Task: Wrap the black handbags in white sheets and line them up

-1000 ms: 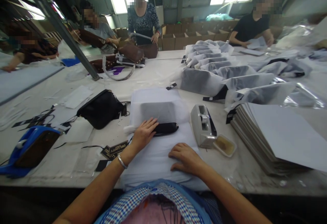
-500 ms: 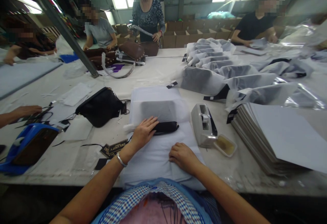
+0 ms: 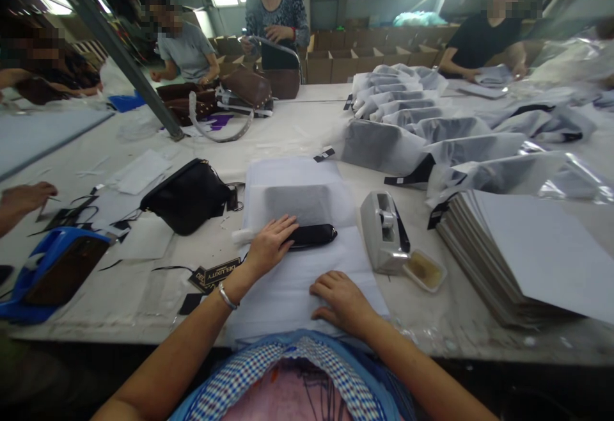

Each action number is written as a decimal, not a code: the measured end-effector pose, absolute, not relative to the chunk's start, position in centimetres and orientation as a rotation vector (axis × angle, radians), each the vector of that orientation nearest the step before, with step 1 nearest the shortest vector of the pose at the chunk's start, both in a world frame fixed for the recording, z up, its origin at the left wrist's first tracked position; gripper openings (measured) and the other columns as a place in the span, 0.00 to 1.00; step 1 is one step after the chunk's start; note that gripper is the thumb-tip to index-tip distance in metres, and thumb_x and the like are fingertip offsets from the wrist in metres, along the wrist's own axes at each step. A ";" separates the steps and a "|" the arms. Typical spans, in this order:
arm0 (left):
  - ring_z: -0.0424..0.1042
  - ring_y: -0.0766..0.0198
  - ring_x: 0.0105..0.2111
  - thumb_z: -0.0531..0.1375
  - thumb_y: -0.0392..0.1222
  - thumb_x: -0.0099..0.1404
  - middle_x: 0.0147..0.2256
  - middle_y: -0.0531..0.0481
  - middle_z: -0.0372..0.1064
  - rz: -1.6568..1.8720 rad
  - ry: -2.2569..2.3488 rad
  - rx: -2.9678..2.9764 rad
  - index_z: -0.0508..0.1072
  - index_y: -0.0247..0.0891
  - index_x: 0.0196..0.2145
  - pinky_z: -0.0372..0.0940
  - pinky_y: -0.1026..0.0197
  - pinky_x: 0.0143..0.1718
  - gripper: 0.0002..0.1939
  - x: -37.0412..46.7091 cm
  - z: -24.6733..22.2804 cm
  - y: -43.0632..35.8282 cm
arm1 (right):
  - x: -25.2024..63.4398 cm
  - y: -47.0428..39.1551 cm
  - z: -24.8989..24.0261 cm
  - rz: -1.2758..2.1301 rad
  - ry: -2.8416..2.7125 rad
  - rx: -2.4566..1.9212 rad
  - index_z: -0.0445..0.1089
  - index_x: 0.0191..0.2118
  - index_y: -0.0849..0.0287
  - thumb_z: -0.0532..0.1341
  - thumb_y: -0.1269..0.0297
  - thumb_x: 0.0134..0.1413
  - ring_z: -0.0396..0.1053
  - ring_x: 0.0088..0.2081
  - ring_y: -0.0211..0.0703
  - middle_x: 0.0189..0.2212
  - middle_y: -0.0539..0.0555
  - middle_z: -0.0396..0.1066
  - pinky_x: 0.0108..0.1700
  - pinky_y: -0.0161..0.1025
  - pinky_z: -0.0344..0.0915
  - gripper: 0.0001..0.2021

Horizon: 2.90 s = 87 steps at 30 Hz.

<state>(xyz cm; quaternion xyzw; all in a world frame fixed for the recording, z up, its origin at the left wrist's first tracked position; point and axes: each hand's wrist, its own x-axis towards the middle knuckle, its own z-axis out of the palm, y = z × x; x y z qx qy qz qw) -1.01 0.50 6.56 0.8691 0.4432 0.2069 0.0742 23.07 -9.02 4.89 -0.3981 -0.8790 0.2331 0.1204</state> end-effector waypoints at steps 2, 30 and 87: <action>0.56 0.55 0.63 0.56 0.35 0.67 0.63 0.47 0.59 0.619 1.333 2.602 0.65 0.41 0.59 0.53 0.46 0.64 0.22 -1.0 6.6 0.5 | 22.8 -8.9 4.3 0.657 -2.607 -1.162 0.71 0.41 0.55 0.66 0.54 0.55 0.67 0.43 0.48 0.39 0.54 0.73 0.47 0.44 0.60 0.13; 0.70 0.54 0.53 0.62 0.46 0.64 0.55 0.48 0.70 0.203 1.235 2.496 0.73 0.44 0.49 0.65 0.59 0.52 0.15 -2.0 13.0 3.5 | 22.1 4.1 13.3 0.797 -2.258 -1.371 0.74 0.33 0.57 0.58 0.58 0.59 0.71 0.35 0.44 0.31 0.51 0.75 0.40 0.40 0.64 0.11; 0.63 0.52 0.60 0.58 0.33 0.66 0.59 0.50 0.65 0.552 1.590 2.616 0.69 0.47 0.56 0.63 0.43 0.59 0.21 1.3 4.3 5.1 | 21.2 10.3 10.2 0.133 -2.331 -1.601 0.69 0.35 0.54 0.56 0.65 0.62 0.75 0.36 0.45 0.33 0.50 0.77 0.37 0.37 0.64 0.06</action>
